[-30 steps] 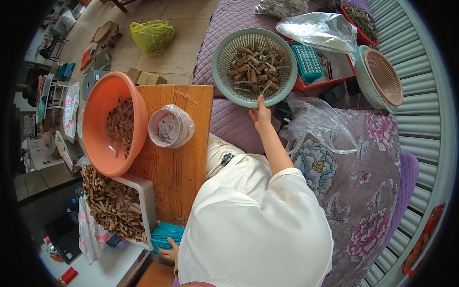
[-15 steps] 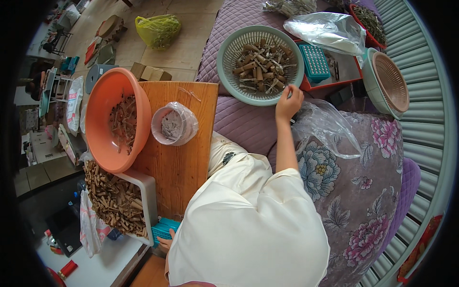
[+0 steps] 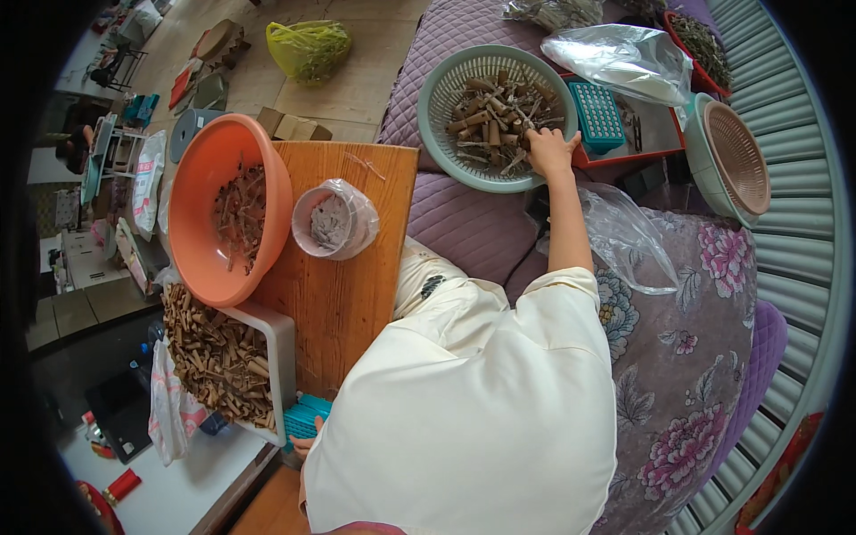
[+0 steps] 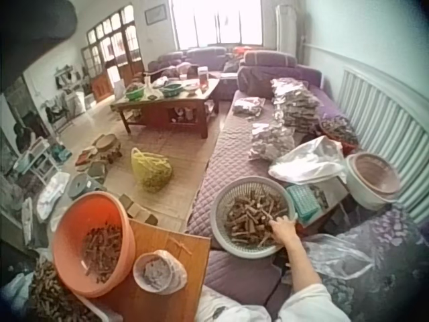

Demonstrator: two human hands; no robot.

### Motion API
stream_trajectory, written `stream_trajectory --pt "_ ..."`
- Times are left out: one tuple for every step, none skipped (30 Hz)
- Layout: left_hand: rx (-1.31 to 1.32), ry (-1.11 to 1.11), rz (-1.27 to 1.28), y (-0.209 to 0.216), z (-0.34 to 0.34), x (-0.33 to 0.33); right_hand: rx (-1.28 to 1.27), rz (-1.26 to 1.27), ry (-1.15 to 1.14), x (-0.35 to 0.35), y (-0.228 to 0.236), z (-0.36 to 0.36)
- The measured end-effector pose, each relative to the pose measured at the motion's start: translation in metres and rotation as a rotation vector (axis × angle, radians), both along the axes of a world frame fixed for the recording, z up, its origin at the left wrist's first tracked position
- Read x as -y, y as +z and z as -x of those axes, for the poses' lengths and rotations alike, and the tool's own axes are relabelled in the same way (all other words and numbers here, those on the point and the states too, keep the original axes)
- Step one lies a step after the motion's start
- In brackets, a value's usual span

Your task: The person assembles small wooden components by inserting them into a teal plastic mold. They repeatedly pick up wooden pieces from a white bin, place them into the mold, and then remove the assembled units to place them into a green basket. The task involves repetitive hand manipulation of small parts.

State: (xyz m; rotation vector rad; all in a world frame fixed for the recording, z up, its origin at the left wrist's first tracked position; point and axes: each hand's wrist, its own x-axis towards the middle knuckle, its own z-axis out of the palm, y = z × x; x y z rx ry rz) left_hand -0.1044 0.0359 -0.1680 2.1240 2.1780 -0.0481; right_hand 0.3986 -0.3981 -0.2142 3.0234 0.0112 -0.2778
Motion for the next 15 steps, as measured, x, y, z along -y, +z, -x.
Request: stream_trajectory --pt "0.000 -0.023 -0.012 -0.001 0.002 -0.001 -0.012 -0.043 0.005 0.001 0.001 0.000" --pt "0.026 -0.015 0.023 -0.001 0.005 -0.002 -0.023 -0.086 0.010 0.004 0.002 0.000" --pt "0.052 -0.007 0.057 0.000 0.006 -0.003 -0.035 -0.129 0.015 0.005 0.002 0.001" --pt "0.079 0.001 0.091 0.004 0.002 -0.002 -0.042 -0.131 0.008 0.004 0.003 0.003" --pt "0.064 0.006 0.098 0.006 0.000 -0.002 -0.049 -0.132 0.001 0.003 0.005 0.005" --pt "0.049 0.011 0.106 0.008 -0.001 -0.001 -0.056 -0.134 -0.006 0.002 0.005 0.007" --pt "0.035 0.012 0.115 0.009 -0.002 -0.002 0.047 -0.200 0.001 0.005 0.000 0.008" --pt "0.036 0.001 0.100 0.009 -0.003 -0.002 0.150 -0.266 0.008 0.010 -0.010 0.009" --pt "0.036 -0.008 0.084 0.008 -0.002 0.000 0.252 -0.332 0.016 0.013 -0.017 0.010" --pt "0.036 -0.018 0.069 0.008 -0.003 0.000 0.361 -0.455 -0.035 0.014 -0.023 0.008" --pt "0.069 -0.020 0.056 0.006 -0.003 -0.001 0.469 -0.578 -0.086 0.015 -0.029 0.006" --pt "0.095 -0.015 0.042 0.007 -0.001 -0.002 0.567 -0.703 -0.133 0.010 -0.029 0.007" --pt "0.121 -0.008 0.028 0.009 0.000 -0.002 0.613 -0.723 -0.169 0.006 -0.026 0.010" --pt "0.107 -0.013 0.014 0.009 -0.002 -0.002 0.641 -0.805 -0.180 0.007 -0.022 0.008" --pt "0.087 -0.007 -0.005 0.016 -0.008 0.001 0.657 -0.895 -0.186 0.007 -0.022 0.007"
